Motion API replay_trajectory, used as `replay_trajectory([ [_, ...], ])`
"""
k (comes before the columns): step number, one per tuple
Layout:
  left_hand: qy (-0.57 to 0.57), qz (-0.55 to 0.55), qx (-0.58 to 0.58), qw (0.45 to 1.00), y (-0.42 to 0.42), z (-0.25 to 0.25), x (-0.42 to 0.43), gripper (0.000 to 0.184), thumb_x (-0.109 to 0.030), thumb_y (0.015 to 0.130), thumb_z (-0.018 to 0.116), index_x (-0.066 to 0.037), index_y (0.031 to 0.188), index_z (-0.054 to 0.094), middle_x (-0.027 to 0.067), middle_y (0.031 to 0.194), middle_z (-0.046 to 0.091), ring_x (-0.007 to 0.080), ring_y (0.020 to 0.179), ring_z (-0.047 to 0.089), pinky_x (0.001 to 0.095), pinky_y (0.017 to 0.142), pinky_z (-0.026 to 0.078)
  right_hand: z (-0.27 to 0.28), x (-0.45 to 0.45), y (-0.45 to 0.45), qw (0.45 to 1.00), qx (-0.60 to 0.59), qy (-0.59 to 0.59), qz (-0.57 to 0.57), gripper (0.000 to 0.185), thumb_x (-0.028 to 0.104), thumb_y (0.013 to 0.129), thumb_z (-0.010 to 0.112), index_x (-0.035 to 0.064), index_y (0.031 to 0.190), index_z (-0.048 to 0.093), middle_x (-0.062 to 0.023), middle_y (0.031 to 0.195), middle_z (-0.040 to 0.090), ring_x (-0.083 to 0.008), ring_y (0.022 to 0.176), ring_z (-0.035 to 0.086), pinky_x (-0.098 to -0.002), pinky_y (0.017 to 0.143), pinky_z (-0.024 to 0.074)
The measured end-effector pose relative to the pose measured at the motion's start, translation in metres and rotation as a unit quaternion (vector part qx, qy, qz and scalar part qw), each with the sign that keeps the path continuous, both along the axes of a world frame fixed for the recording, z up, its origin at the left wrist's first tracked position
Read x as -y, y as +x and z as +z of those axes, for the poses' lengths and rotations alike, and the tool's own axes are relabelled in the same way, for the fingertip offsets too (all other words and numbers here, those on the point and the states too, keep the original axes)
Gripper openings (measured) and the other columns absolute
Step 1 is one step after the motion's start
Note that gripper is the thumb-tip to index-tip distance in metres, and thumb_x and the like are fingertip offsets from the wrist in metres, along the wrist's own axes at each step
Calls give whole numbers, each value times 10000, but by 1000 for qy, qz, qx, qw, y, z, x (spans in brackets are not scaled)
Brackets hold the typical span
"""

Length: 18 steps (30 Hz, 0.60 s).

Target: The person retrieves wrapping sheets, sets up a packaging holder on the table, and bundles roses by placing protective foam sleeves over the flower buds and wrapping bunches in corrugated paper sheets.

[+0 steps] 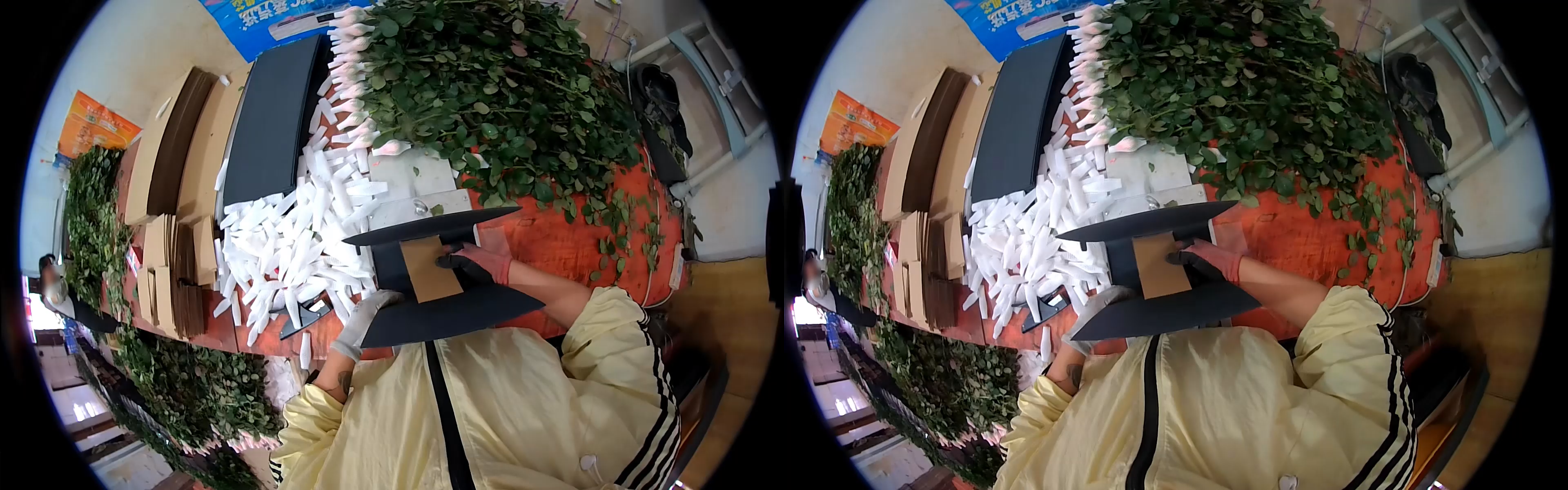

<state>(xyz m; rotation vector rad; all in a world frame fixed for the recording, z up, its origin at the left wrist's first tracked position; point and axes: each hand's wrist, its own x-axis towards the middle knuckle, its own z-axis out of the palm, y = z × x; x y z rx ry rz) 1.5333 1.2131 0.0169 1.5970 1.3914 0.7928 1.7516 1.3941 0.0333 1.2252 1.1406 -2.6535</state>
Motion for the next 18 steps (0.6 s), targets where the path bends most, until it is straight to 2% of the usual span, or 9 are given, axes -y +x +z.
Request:
replay_trajectory([
  [3,-40,-13,34,999,6,1,18,338,-134,750,555,-64,1080,547,144,1015,584,272,969,549,351,852,433,-86,21,27,989,-117,89,15,368,199,845,565,27,1168,523,-65,1126,566,-149,1053,518,-277,886,414],
  [4,-57,-21,48,997,8,1,21,279,-132,792,518,-61,1058,565,133,1010,592,253,967,552,338,854,432,-85,34,18,966,-68,221,115,362,211,863,550,4,1159,523,-52,1058,602,-151,1021,548,-300,938,386],
  [5,-75,-28,63,995,9,1,23,236,-129,835,481,-59,1036,584,121,1004,600,234,965,554,324,856,431,-101,32,21,966,-68,221,117,362,211,863,550,4,1159,523,-52,1058,602,-151,1021,548,-300,938,386],
  [7,-81,-23,58,995,15,4,30,248,-126,827,495,-62,1050,581,122,1011,601,236,964,560,325,851,435,-136,43,37,970,-205,129,-23,333,221,841,586,24,1109,563,-33,1000,618,-126,969,553,-275,871,417],
  [8,-64,-9,41,997,17,7,30,254,-124,822,502,-63,1057,580,122,1014,601,237,963,563,325,848,437,-6,35,11,990,-12,116,75,302,225,851,559,19,1072,567,-31,939,611,-109,817,580,-258,677,480],
  [9,-47,5,25,999,17,10,28,262,-122,818,509,-65,1064,579,123,1017,601,238,963,566,325,845,439,-6,30,4,990,-12,118,71,302,225,851,559,19,1072,567,-31,939,611,-109,817,580,-258,677,480],
  [12,-11,26,-3,1000,15,17,23,287,-118,805,530,-70,1084,576,124,1026,601,240,961,574,326,836,444,-19,20,-9,930,70,343,110,262,163,788,592,-6,989,582,-75,870,627,-109,855,598,-293,734,479],
  [16,-14,-9,-17,1000,6,2,21,313,-147,794,550,-80,1099,576,130,1028,600,261,963,575,342,830,446,-18,9,-25,942,150,255,161,267,161,781,590,-18,979,579,-98,806,626,-151,750,632,-308,645,507],
  [18,-12,6,-30,999,5,6,24,317,-156,790,552,-84,1097,577,132,1027,599,270,965,573,346,830,445,-61,12,-20,787,194,549,203,291,182,788,561,-38,979,574,-119,758,630,-199,626,640,-317,540,519],
])
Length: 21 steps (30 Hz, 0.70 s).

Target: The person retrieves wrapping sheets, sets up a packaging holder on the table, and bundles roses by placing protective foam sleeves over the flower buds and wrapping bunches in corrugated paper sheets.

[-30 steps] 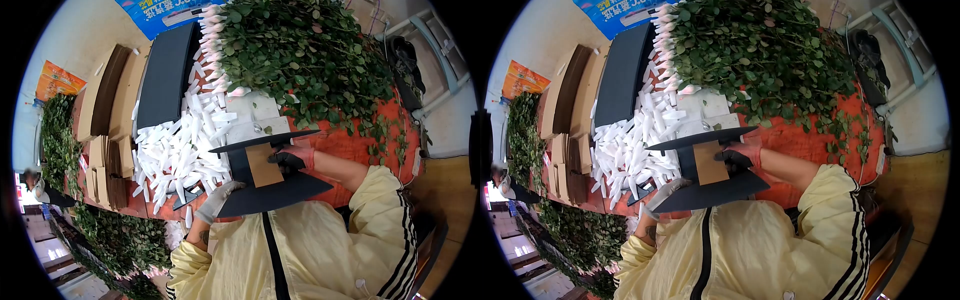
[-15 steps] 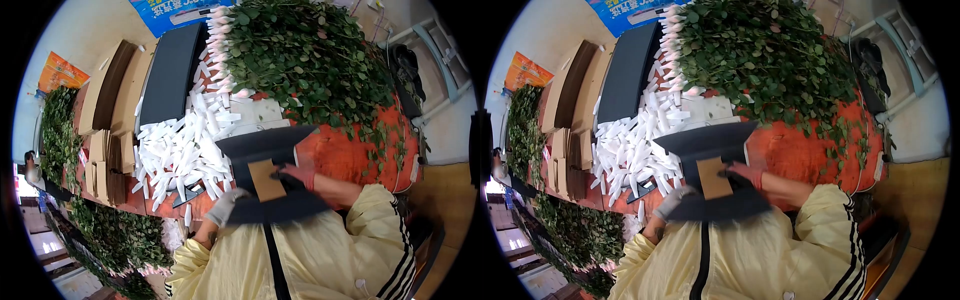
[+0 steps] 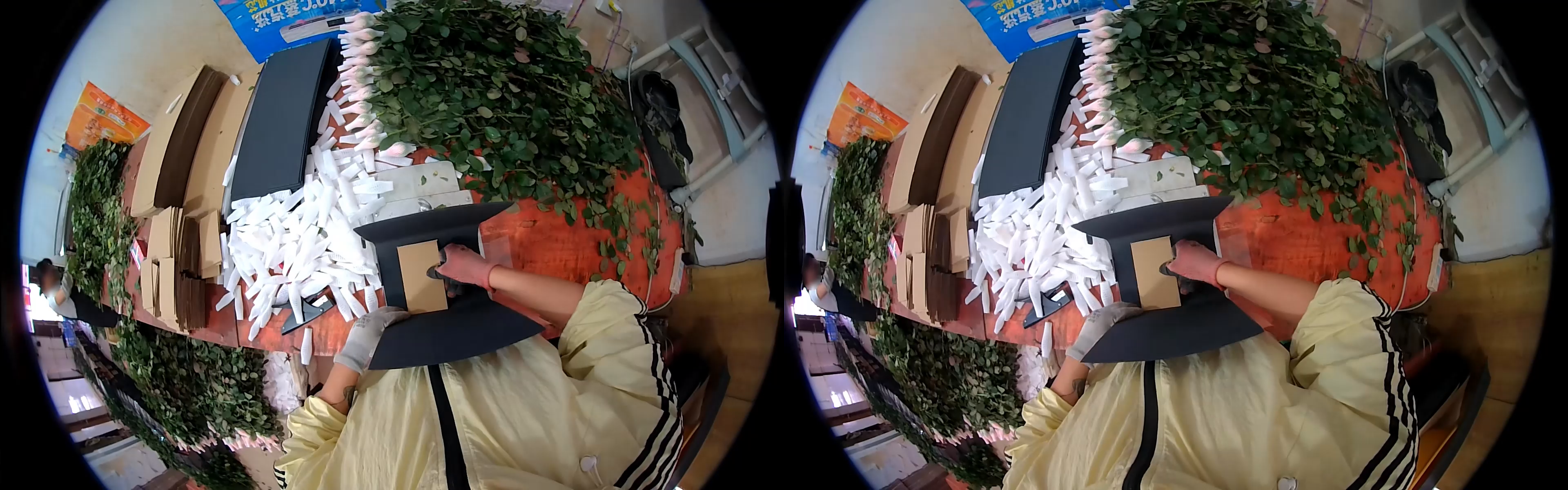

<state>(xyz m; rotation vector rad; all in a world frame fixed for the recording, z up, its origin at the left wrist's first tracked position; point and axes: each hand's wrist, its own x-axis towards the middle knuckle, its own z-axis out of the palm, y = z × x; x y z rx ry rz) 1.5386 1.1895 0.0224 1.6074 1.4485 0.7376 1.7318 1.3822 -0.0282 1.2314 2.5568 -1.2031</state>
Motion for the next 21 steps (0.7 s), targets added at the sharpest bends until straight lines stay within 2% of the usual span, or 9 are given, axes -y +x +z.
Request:
replay_trajectory([
  [1,2,15,-11,1000,2,2,1,320,-166,786,554,-88,1096,579,135,1027,599,279,966,571,351,830,444,16,0,-3,1000,2,1,3,291,182,788,561,-38,979,574,-119,758,630,-199,626,640,-317,540,519],
  [3,2,38,-33,999,5,5,5,328,-185,778,558,-95,1092,581,139,1026,598,298,970,566,360,830,443,68,2,-17,963,18,-258,-80,319,204,799,526,-50,987,573,-136,719,631,-207,552,628,-310,453,510],
  [6,-31,120,3,992,13,-15,0,325,-194,770,563,-100,1080,585,146,1027,596,310,968,563,363,827,443,75,-8,-22,954,0,-288,-83,329,222,809,505,-49,980,581,-138,695,633,-205,538,627,-312,451,513],
  [7,-69,195,51,977,16,-21,-2,318,-193,766,565,-101,1070,587,151,1028,595,313,965,563,363,825,444,78,-10,-23,955,-1,-285,-83,329,222,809,505,-49,980,581,-138,695,633,-205,538,627,-312,451,513],
  [11,21,170,-27,985,13,-20,-3,311,-205,765,565,-106,1059,588,156,1018,594,319,951,563,372,817,447,78,-14,-29,972,74,-213,-61,312,226,809,503,-35,947,603,-107,648,633,-194,453,600,-309,474,507],
  [16,210,25,-141,967,-25,-18,-10,295,-226,793,552,-88,1051,583,151,950,603,304,916,574,384,782,455,74,-12,-28,975,106,-193,-35,303,258,814,490,-24,805,598,-82,634,626,-177,469,603,-302,502,497],
  [17,35,95,-151,983,-25,-8,-18,291,-231,789,568,-88,1042,583,130,947,594,281,898,571,379,755,461,76,-13,-28,975,107,-193,-37,303,258,814,490,-24,805,598,-82,634,626,-177,469,603,-302,502,497],
  [19,28,94,-52,994,-29,-28,-32,293,-235,771,584,-101,1032,588,105,989,573,272,878,560,370,741,460,78,-12,-28,977,110,-182,-25,302,259,817,474,-15,779,594,-70,596,606,-180,440,584,-299,486,492],
  [21,87,33,-149,984,-17,16,-55,298,-230,767,586,-103,1037,589,101,1027,558,277,893,547,373,746,457,78,-12,-29,976,132,-173,-4,317,278,820,475,-10,785,602,-81,633,619,-199,496,603,-317,521,501],
])
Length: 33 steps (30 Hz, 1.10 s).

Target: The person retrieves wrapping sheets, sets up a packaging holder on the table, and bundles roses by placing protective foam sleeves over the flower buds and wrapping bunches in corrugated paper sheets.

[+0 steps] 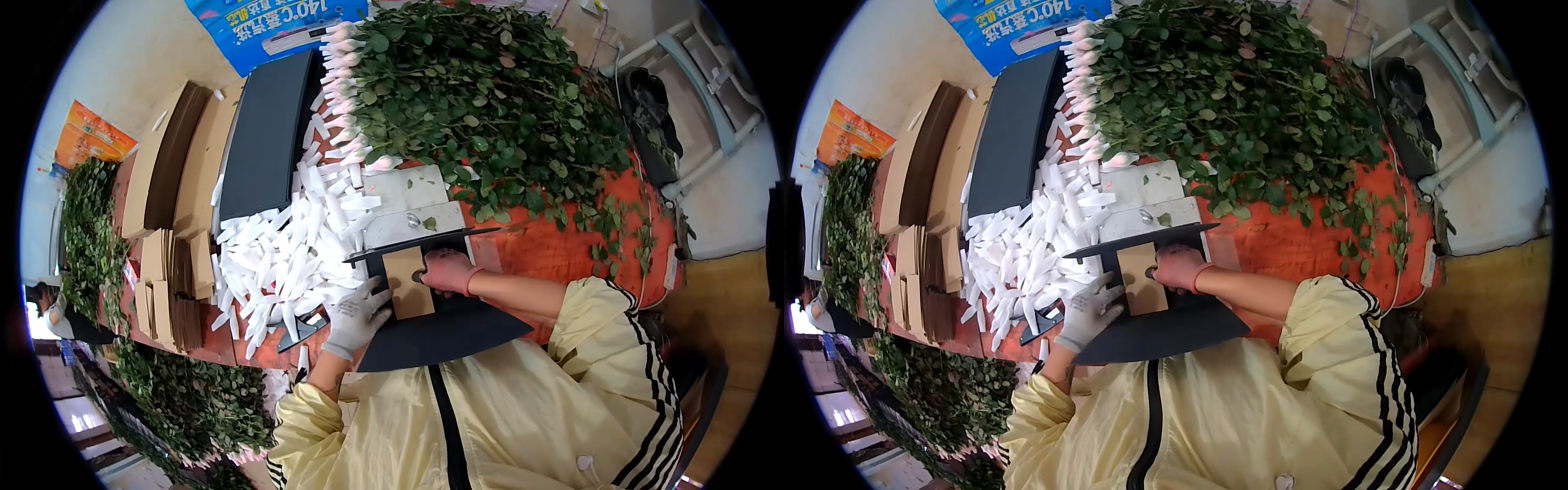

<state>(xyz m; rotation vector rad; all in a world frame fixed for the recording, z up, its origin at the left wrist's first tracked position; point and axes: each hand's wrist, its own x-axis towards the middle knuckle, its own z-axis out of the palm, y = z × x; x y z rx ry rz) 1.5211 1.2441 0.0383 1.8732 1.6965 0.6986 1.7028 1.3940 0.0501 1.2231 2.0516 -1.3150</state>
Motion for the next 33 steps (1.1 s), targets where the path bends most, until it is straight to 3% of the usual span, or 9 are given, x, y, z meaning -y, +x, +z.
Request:
replay_trajectory([
  [2,52,-61,-102,992,5,11,-10,304,-225,764,588,-105,1043,589,97,1064,543,283,908,534,376,752,453,-11,0,5,999,19,9,25,332,297,824,475,-4,791,610,-93,669,631,-218,551,623,-334,556,509],
  [5,64,-87,-136,985,3,1,-15,324,-232,758,592,-109,1057,597,111,1135,507,293,994,509,378,788,445,-36,12,12,945,-72,298,113,357,330,825,459,11,848,615,-173,811,635,-320,815,617,-419,704,489],
  [8,-35,-113,-137,983,0,-14,-17,413,-213,774,576,-106,1170,531,119,1216,450,290,1101,456,363,843,428,-34,14,6,950,-26,289,115,307,293,792,502,29,842,650,-165,880,644,-322,842,623,-422,724,496],
  [10,-203,-53,295,932,-8,-64,-14,511,-202,792,553,-95,1274,421,115,1315,373,286,1163,415,369,901,401,-35,14,6,946,-24,300,122,303,290,792,499,35,848,653,-167,879,644,-319,843,625,-419,726,496],
  [14,-216,-54,364,904,-5,-55,-17,564,-205,809,534,-83,1322,332,103,1378,309,280,1204,376,408,921,388,-25,12,5,940,-28,313,136,304,285,795,493,36,857,658,-166,867,647,-310,844,631,-405,727,499],
  [16,-16,-132,-215,968,6,-23,-19,507,-228,810,540,-110,1284,405,115,1379,320,310,1229,347,446,919,389,-25,11,5,942,-28,305,137,321,310,798,491,35,845,651,-171,864,643,-316,837,625,-413,727,494],
  [22,6,-139,-199,970,7,-11,-24,498,-304,737,639,-154,1197,520,152,1314,398,368,1205,358,457,936,372,-37,10,8,925,-78,347,132,331,315,805,498,16,842,634,-165,801,647,-288,743,647,-396,672,508],
  [25,2,-99,-151,984,10,-2,-20,587,-375,685,683,-161,1204,514,189,1352,352,422,1140,397,481,928,359,-11,4,0,998,-53,-21,-41,287,208,809,449,-21,833,621,-120,653,640,-227,478,619,-338,506,512],
  [33,-5,-88,-190,978,12,-9,-19,577,-372,701,664,-191,1225,503,187,1361,333,453,1157,359,514,953,328,-7,8,-4,1000,-22,19,-9,320,259,823,461,-18,759,608,-86,601,624,-198,453,603,-323,501,504],
])
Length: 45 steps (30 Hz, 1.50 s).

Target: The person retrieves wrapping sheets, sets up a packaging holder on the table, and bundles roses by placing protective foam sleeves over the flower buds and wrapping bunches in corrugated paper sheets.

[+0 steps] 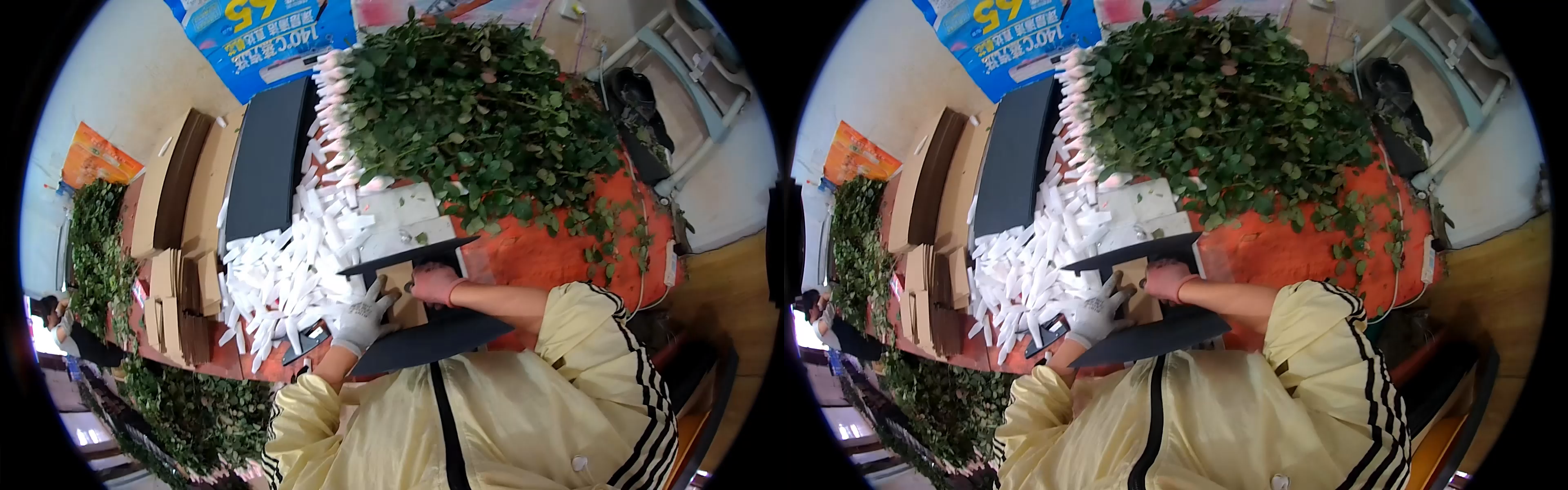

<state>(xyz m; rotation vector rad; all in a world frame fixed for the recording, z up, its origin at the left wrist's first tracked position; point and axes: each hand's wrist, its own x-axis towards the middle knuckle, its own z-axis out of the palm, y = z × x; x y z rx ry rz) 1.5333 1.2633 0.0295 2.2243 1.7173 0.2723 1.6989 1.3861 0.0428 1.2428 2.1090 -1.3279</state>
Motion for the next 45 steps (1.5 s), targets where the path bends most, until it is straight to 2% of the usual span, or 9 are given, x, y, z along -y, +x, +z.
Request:
replay_trajectory([
  [4,3,-33,-38,999,-7,-21,-4,545,-340,734,629,-192,1237,482,201,1347,339,438,1173,355,516,964,317,19,5,17,934,-21,177,311,365,328,788,482,-4,854,620,-199,885,630,-363,874,602,-421,774,486],
  [10,-32,-27,-9,999,-10,6,-6,498,-323,768,590,-189,1234,475,186,1337,350,399,1148,411,449,937,369,214,-60,24,946,-290,-15,141,319,163,708,604,73,1014,623,-92,1019,621,-249,925,587,-346,816,452],
  [13,2,-44,42,998,-19,4,-3,441,-304,775,593,-163,1187,518,158,1250,451,374,1071,475,424,882,413,118,-149,-20,801,-261,506,185,406,235,713,608,85,1084,540,-103,985,574,-285,955,546,-357,849,429],
  [17,-181,-29,271,945,-35,122,-20,325,-230,810,589,-54,1083,582,116,871,637,280,760,607,358,702,488,16,-214,-46,774,-4,555,303,377,268,738,484,57,1047,529,-142,983,538,-298,959,521,-427,846,395],
  [19,-416,69,453,786,-52,171,-29,382,-197,811,622,10,1124,550,67,857,630,103,680,568,234,587,469,-6,-223,-53,786,90,531,303,475,228,775,437,52,1215,469,-159,1118,489,-315,1043,463,-439,900,362],
  [28,-224,92,545,803,-149,151,-98,452,-324,818,609,32,1090,549,68,855,604,118,706,547,235,635,452,24,-264,-41,753,-58,612,234,163,140,692,480,113,839,545,-50,789,576,-226,720,576,-350,579,439],
  [35,100,95,187,973,-139,81,-235,362,-222,797,634,-51,1110,565,127,1003,614,205,838,602,308,735,474,134,-297,-8,666,-226,711,-18,401,410,713,604,87,947,566,-95,820,531,-252,799,532,-363,678,441],
  [41,239,14,-52,970,-112,-14,-301,301,-324,767,578,-117,985,601,117,908,624,321,774,592,416,693,481,128,-254,-10,797,72,562,210,436,283,595,533,70,974,540,-105,966,545,-229,925,546,-330,755,441],
  [45,325,30,-2,945,-120,-17,-321,302,-324,746,581,-126,973,602,106,904,626,318,772,593,418,694,479,99,-228,1,812,-55,534,230,573,351,627,581,84,1131,529,-73,996,535,-229,958,518,-329,811,394],
])
